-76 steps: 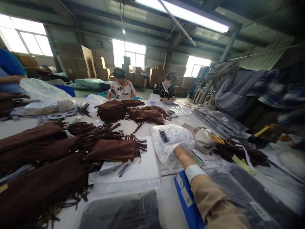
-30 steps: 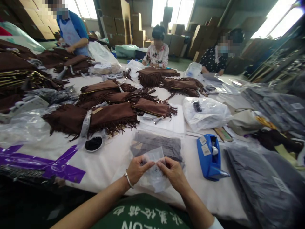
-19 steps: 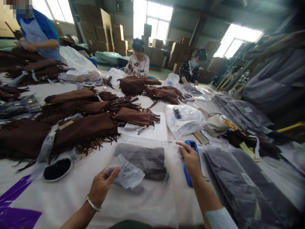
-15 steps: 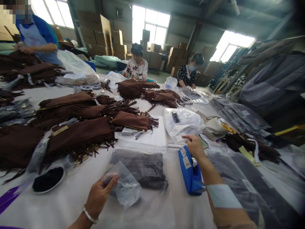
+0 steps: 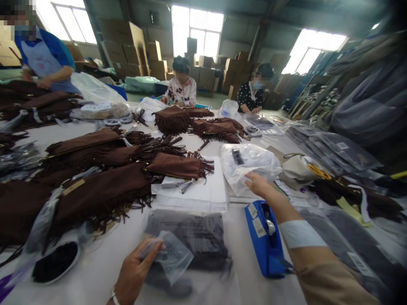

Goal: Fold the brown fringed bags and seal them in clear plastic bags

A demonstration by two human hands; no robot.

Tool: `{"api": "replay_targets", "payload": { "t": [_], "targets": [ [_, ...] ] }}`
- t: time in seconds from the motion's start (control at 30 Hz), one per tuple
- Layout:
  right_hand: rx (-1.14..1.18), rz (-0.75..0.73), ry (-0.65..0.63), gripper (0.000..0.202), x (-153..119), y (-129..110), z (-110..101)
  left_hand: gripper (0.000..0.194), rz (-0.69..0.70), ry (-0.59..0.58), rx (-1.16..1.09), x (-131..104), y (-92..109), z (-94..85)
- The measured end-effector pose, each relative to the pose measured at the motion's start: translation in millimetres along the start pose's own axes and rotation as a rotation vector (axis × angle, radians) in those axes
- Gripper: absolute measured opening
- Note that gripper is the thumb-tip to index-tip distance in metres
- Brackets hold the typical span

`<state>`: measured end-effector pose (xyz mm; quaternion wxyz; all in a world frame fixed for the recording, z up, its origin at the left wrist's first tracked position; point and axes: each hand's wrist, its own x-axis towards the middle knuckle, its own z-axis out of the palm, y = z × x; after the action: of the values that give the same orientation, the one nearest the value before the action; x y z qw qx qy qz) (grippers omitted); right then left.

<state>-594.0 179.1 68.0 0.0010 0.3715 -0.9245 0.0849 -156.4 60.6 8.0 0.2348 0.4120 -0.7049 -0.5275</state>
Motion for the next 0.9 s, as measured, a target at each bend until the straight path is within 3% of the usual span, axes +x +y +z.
{"api": "replay_targets", "payload": {
  "t": [0.1,0.17,0.27,0.33,0.43,0.53,0.63,0.77,0.83,0.9],
  "targets": [
    [0.044,-0.034,0.026,0.037,-58.6,-5.6,-6.4,0.029,0.091,-0.102,-0.038,-9.8,16.9,8.9],
    [0.329,-0.197,-0.001,0.043,-109.2,-31.5,-3.6,0.028,0.125,-0.199,-0.074,-18.9,25.1,18.7],
    [0.843,-0.356,-0.391,0.049,-187.2,-91.2,13.4,0.025,0.156,-0.303,-0.091,-35.4,29.6,33.1],
    [1.008,-0.278,-0.42,0.034,-227.3,-127.2,29.9,0.024,0.199,-0.34,-0.053,-46.0,28.1,36.6],
    [1.251,-0.029,-0.307,0.024,-258.1,-152.1,50.0,0.023,0.297,-0.396,0.031,-59.0,18.8,25.6],
    [1.442,0.177,-0.286,0.028,-265.5,-144.7,58.3,0.027,0.448,-0.514,0.159,-70.9,-1.3,0.3],
    [1.463,0.223,-0.36,0.033,-274.9,-129.3,62.0,0.042,0.652,-0.596,0.404,-83.4,-29.5,-20.7],
    [1.376,0.117,-0.616,0.033,-307.5,-132.5,64.6,0.017,0.772,-0.42,0.543,-91.9,-48.4,-24.2],
    [1.269,-0.087,-0.724,0.024,-323.6,-146.9,63.8,0.018,0.766,-0.291,0.481,-89.4,-40.3,-20.6],
    [1.102,-0.377,-0.684,0.016,-329.6,-165.5,63.6,0.018,0.774,-0.17,0.419,-84.0,-24.2,-17.6]
  ]
}}
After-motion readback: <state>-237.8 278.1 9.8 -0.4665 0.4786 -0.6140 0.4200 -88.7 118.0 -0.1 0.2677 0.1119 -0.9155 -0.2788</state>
